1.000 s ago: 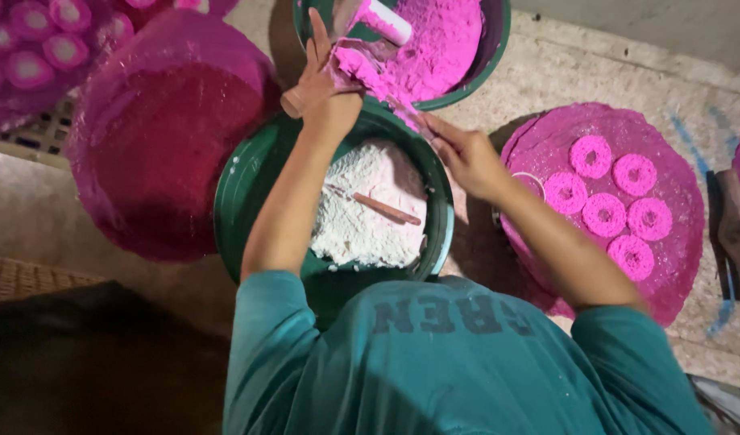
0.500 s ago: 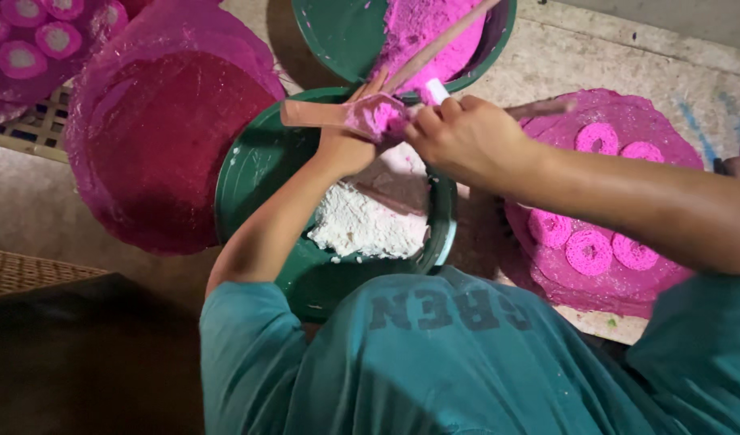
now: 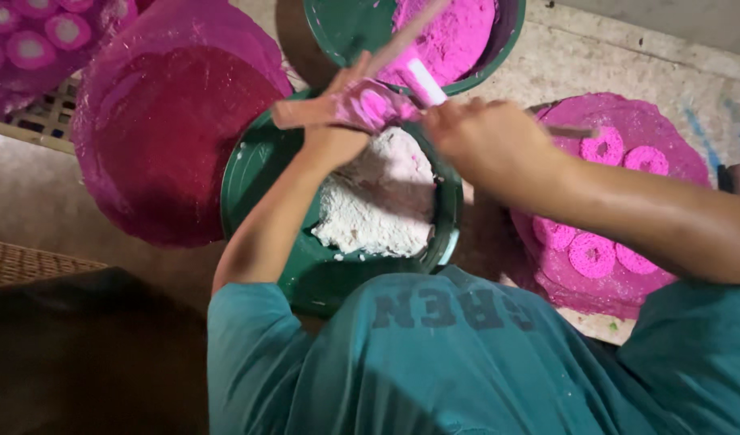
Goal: The person uses a handheld applicator to fill pink glittery circular molds with pink paste, then adds white paste to the center of each ring. The finished items are placed on a tray.
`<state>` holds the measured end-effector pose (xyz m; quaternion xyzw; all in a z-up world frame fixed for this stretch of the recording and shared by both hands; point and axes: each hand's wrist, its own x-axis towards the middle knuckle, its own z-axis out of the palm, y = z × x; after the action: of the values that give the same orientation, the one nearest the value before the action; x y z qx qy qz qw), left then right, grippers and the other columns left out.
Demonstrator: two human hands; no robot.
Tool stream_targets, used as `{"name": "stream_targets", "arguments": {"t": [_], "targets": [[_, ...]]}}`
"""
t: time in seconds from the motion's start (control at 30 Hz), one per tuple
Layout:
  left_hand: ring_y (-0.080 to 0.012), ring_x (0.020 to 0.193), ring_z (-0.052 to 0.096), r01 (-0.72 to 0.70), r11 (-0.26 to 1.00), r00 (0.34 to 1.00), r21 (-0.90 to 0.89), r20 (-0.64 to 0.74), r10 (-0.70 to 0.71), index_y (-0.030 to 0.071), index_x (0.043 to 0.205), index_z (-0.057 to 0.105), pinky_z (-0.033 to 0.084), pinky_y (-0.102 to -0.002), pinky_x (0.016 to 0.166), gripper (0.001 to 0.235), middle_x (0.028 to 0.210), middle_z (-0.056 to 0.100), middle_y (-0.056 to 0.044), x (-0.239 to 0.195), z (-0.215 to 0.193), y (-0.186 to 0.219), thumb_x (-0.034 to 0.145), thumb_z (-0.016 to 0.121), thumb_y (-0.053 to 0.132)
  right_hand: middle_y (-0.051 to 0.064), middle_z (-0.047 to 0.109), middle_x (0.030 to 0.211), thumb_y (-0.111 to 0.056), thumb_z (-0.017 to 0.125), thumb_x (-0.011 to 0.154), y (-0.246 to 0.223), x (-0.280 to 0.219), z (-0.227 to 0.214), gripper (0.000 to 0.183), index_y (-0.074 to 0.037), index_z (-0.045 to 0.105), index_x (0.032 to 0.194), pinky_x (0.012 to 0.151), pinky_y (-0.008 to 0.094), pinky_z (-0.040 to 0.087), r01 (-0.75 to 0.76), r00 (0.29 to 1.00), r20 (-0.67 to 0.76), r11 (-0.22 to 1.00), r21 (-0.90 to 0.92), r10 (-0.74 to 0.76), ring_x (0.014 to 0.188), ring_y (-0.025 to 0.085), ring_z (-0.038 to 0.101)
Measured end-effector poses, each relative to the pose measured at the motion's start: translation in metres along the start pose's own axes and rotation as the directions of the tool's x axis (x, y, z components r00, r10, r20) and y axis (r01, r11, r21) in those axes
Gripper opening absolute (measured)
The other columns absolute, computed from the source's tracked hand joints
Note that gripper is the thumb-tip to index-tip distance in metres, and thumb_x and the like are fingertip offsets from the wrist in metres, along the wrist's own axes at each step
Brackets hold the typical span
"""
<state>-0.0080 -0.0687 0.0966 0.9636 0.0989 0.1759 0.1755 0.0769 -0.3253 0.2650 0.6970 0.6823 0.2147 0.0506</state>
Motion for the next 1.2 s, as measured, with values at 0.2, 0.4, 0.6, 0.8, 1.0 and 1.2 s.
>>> {"name": "stream_targets", "arguments": {"t": [0.2, 0.4, 0.6, 0.8, 1.0, 1.2], "targets": [[-0.0295, 0.123, 0.064, -0.083, 0.996, 0.937, -0.016, -0.342, 0.072, 0.013, 0.133, 0.062, 0.053, -0.042, 0.107, 0.045, 0.134, 0.063, -0.011, 0.023, 0.020, -0.062, 0.095, 0.072, 0.034, 0.016, 0.075, 0.101, -0.004, 0.066, 0.091, 0.014, -0.026, 0.021, 0.033, -0.006, 0.072, 0.124, 0.066, 0.044, 0.057, -0.419, 0.880, 0.101, 0.660, 0.624, 0.463, 0.084, 0.035, 0.073], [-0.0297, 0.127, 0.059, -0.053, 0.998, 0.968, 0.039, -0.244, 0.061, 0.014, 0.134, 0.063, 0.051, -0.043, 0.112, 0.033, 0.138, 0.059, -0.014, 0.035, 0.028, -0.064, 0.105, 0.068, 0.028, 0.025, 0.069, 0.108, -0.002, 0.060, 0.102, -0.035, -0.022, 0.108, 0.043, -0.005, 0.056, 0.145, 0.086, 0.035, 0.053, -0.068, 0.873, -0.110, 0.342, 0.937, 0.475, 0.097, 0.026, 0.066], [-0.0339, 0.126, 0.057, -0.100, 0.753, 0.893, 0.650, -0.275, 0.356, 0.012, 0.128, 0.067, 0.041, -0.052, 0.111, 0.039, 0.133, 0.062, -0.013, 0.032, -0.010, -0.017, 0.095, 0.073, 0.030, 0.017, 0.064, 0.083, -0.008, 0.060, 0.104, -0.026, -0.032, 0.126, 0.041, -0.007, 0.061, 0.145, 0.066, 0.030, 0.047, -0.369, 0.782, 0.280, 0.052, 0.928, 0.557, 0.069, 0.011, 0.050], [-0.0385, 0.105, 0.057, -0.056, 0.994, 0.930, -0.088, -0.368, 0.020, 0.005, 0.117, 0.070, 0.037, -0.062, 0.096, 0.034, 0.111, 0.065, -0.016, 0.035, -0.017, -0.023, 0.089, 0.077, 0.023, 0.017, 0.069, 0.100, -0.005, 0.059, 0.105, -0.036, -0.036, 0.154, 0.041, -0.003, 0.059, 0.146, 0.077, 0.029, 0.052, -0.114, 0.847, -0.033, 0.241, 0.964, 0.531, 0.082, 0.010, 0.062], [-0.0217, 0.086, 0.066, 0.102, 0.616, 0.921, -0.781, -0.159, -0.355, 0.003, 0.101, 0.073, 0.051, -0.037, 0.075, 0.013, 0.094, 0.071, -0.007, 0.028, 0.043, -0.046, 0.090, 0.074, 0.009, 0.016, 0.064, 0.091, -0.004, 0.059, 0.105, -0.033, -0.029, 0.149, 0.040, -0.003, 0.059, 0.145, 0.072, 0.030, 0.049, -0.178, 0.769, -0.010, 0.229, 0.957, 0.640, 0.079, 0.015, 0.057], [-0.0304, 0.109, 0.066, -0.058, 0.997, 0.971, 0.059, -0.229, 0.070, 0.012, 0.123, 0.067, 0.054, -0.038, 0.094, 0.034, 0.129, 0.064, -0.015, 0.035, 0.032, -0.052, 0.092, 0.071, 0.027, 0.019, 0.064, 0.087, -0.008, 0.061, 0.106, 0.008, -0.024, 0.122, 0.044, -0.007, 0.059, 0.149, 0.066, 0.032, 0.047, -0.377, 0.821, 0.283, 0.099, 0.921, 0.497, 0.070, 0.015, 0.054]]}}
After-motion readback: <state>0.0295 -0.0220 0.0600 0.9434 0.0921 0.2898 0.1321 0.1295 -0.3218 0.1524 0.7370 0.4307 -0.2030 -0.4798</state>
